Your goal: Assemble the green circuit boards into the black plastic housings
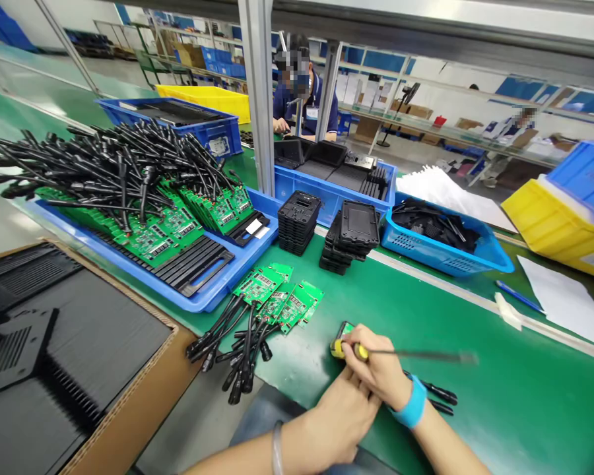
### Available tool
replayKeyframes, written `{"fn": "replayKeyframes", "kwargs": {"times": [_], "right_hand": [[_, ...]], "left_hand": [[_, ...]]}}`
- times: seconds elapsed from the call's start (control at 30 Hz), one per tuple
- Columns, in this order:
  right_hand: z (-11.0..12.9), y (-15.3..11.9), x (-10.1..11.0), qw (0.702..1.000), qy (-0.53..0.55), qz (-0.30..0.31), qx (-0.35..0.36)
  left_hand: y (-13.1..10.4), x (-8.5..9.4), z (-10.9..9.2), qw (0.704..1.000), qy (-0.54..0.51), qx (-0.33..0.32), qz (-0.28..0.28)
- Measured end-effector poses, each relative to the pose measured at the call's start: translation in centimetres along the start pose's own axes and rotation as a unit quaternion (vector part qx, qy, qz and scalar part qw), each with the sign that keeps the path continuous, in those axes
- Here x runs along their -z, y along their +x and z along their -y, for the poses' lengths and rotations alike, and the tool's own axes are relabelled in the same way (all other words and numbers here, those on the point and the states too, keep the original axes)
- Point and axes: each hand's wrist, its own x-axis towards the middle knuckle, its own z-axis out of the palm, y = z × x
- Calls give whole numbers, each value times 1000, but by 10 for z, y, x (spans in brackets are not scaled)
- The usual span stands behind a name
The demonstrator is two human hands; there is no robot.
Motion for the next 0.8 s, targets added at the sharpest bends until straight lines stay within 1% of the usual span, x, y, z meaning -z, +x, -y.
{"fn": "replayKeyframes", "kwargs": {"times": [0.03, 0.07, 0.17, 0.23, 0.27, 0.3, 0.37, 0.43, 0.5, 0.57, 0.6, 0.67, 0.73, 0.8], "right_hand": [[1, -1, 4, 1000, -8, -11, -19], [1, -2, 10, 998, -16, -38, -43], [8, -9, 37, 982, -19, -158, -100], [13, -19, 48, 971, 5, -218, -103], [14, -24, 49, 970, 13, -223, -96], [14, -29, 47, 975, 12, -208, -84], [10, -37, 36, 988, -12, -142, -55], [4, -41, 26, 994, -41, -92, -45], [0, -44, 25, 992, -63, -93, -60], [0, -49, 32, 988, -76, -116, -74], [2, -52, 36, 986, -74, -130, -74], [5, -60, 42, 988, -58, -131, -53], [5, -66, 44, 993, -48, -96, -39], [1, -68, 48, 993, -82, -61, -54]], "left_hand": [[-1, 5, 4, 1000, -10, 1, -12], [-1, 9, 11, 999, -31, -1, -27], [4, 20, 40, 987, -142, -34, -62], [11, 19, 62, 967, -243, -52, -59], [15, 16, 70, 954, -291, -54, -52], [18, 13, 77, 941, -331, -50, -46], [23, 5, 84, 923, -381, -36, -40], [24, -1, 84, 917, -396, -23, -42], [22, -2, 81, 916, -399, -18, -42], [20, -1, 79, 915, -401, -20, -41], [20, 0, 79, 915, -400, -22, -41], [21, 2, 78, 918, -394, -20, -37], [22, 4, 77, 924, -381, -13, -30], [22, 5, 74, 929, -368, -4, -24]]}}
